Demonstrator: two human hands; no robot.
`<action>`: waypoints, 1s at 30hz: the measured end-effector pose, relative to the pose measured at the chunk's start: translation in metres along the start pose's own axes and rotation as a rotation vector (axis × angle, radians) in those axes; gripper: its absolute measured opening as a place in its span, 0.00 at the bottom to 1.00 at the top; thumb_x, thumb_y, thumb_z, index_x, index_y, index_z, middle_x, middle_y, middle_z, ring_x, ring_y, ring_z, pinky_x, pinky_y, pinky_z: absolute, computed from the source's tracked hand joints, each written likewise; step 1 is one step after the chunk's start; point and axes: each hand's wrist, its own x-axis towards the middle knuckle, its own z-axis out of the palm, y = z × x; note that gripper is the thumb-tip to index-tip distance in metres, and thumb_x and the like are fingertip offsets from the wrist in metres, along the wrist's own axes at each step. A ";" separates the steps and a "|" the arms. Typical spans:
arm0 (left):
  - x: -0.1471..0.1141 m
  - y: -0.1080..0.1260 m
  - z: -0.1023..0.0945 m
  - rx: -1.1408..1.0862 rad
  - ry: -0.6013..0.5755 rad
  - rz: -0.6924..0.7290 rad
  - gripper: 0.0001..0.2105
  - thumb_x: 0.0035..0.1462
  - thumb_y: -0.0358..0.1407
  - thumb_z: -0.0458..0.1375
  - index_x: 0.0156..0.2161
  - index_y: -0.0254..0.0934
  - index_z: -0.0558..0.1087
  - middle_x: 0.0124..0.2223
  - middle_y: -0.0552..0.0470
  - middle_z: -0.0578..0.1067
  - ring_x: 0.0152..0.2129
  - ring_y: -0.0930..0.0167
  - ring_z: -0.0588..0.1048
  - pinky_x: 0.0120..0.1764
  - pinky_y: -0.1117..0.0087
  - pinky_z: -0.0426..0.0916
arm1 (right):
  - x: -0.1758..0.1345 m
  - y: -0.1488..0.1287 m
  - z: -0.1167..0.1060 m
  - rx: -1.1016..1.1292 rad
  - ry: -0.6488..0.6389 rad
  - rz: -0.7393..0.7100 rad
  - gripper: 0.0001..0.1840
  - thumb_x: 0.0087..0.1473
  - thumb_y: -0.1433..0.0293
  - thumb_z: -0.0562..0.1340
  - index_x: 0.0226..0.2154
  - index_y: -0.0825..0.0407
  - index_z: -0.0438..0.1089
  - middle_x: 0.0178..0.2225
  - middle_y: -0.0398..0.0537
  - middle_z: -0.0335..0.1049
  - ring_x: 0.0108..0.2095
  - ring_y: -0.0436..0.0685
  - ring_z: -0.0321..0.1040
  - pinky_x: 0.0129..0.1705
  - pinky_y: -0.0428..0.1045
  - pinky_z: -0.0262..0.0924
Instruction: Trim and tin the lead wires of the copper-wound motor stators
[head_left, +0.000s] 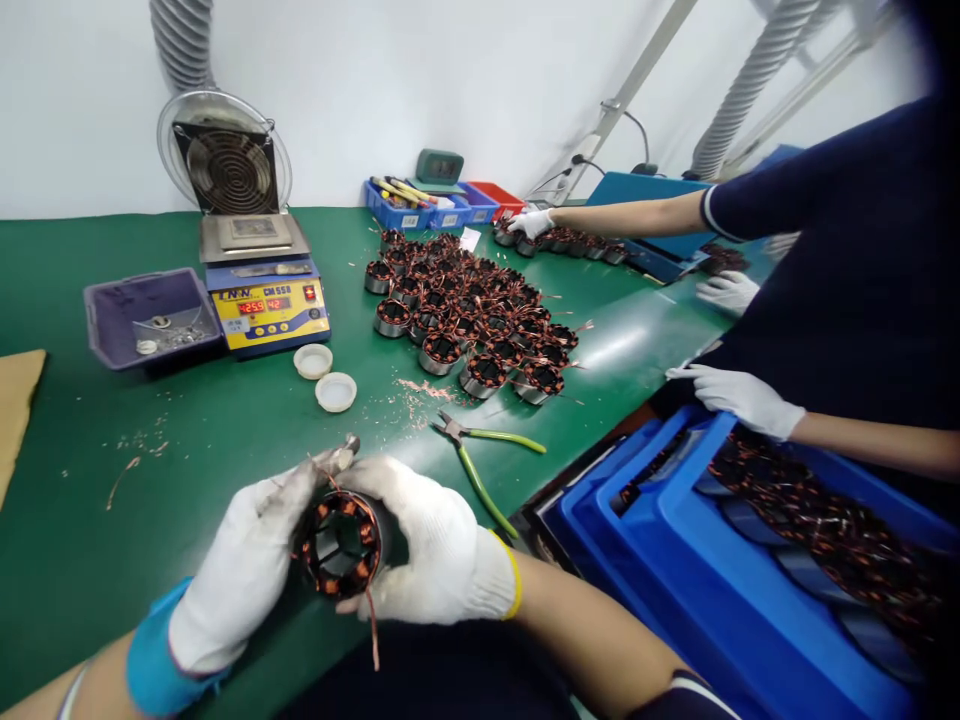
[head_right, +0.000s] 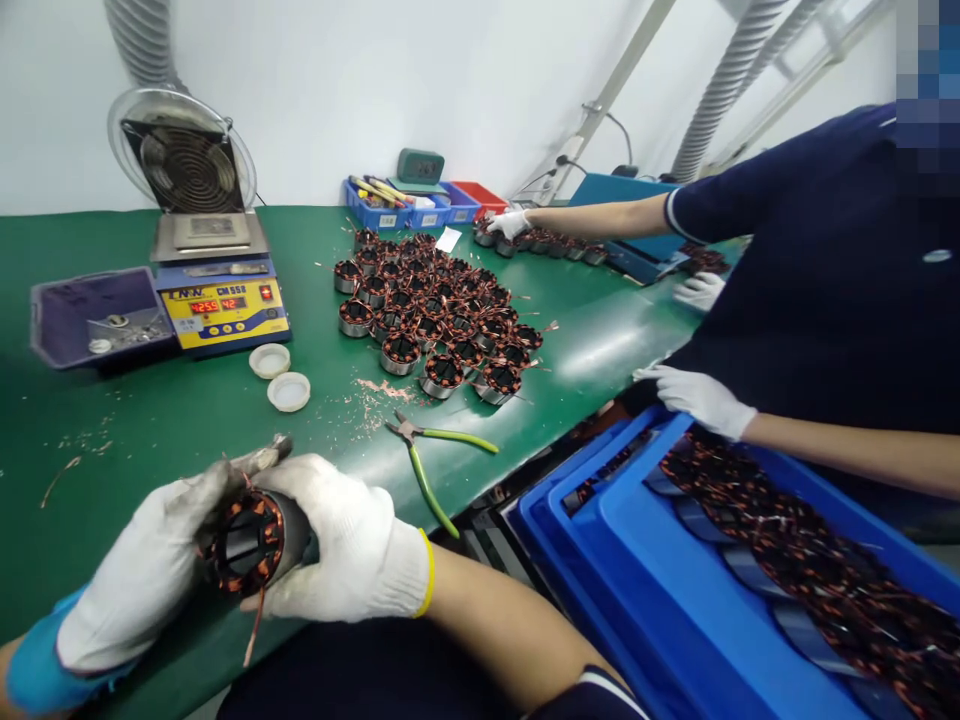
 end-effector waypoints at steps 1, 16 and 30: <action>-0.001 0.003 -0.003 0.007 0.006 -0.016 0.29 0.50 0.62 0.63 0.43 0.37 0.84 0.49 0.45 0.83 0.52 0.49 0.77 0.57 0.53 0.72 | -0.001 0.002 -0.001 0.012 0.003 -0.036 0.40 0.44 0.56 0.75 0.56 0.51 0.65 0.51 0.54 0.73 0.50 0.61 0.75 0.50 0.53 0.71; -0.005 0.036 -0.015 0.541 -0.020 0.204 0.15 0.49 0.46 0.64 0.19 0.39 0.73 0.20 0.55 0.73 0.18 0.71 0.71 0.20 0.75 0.68 | 0.000 -0.005 -0.022 -0.019 -0.113 -0.089 0.37 0.44 0.56 0.74 0.53 0.54 0.69 0.49 0.57 0.75 0.48 0.63 0.76 0.51 0.54 0.72; -0.001 0.029 -0.015 0.325 -0.044 -0.013 0.14 0.41 0.48 0.68 0.22 0.39 0.77 0.24 0.53 0.75 0.23 0.68 0.73 0.25 0.71 0.72 | -0.005 -0.004 -0.027 -0.145 0.013 -0.120 0.37 0.43 0.56 0.74 0.53 0.53 0.67 0.50 0.57 0.75 0.48 0.61 0.76 0.48 0.54 0.73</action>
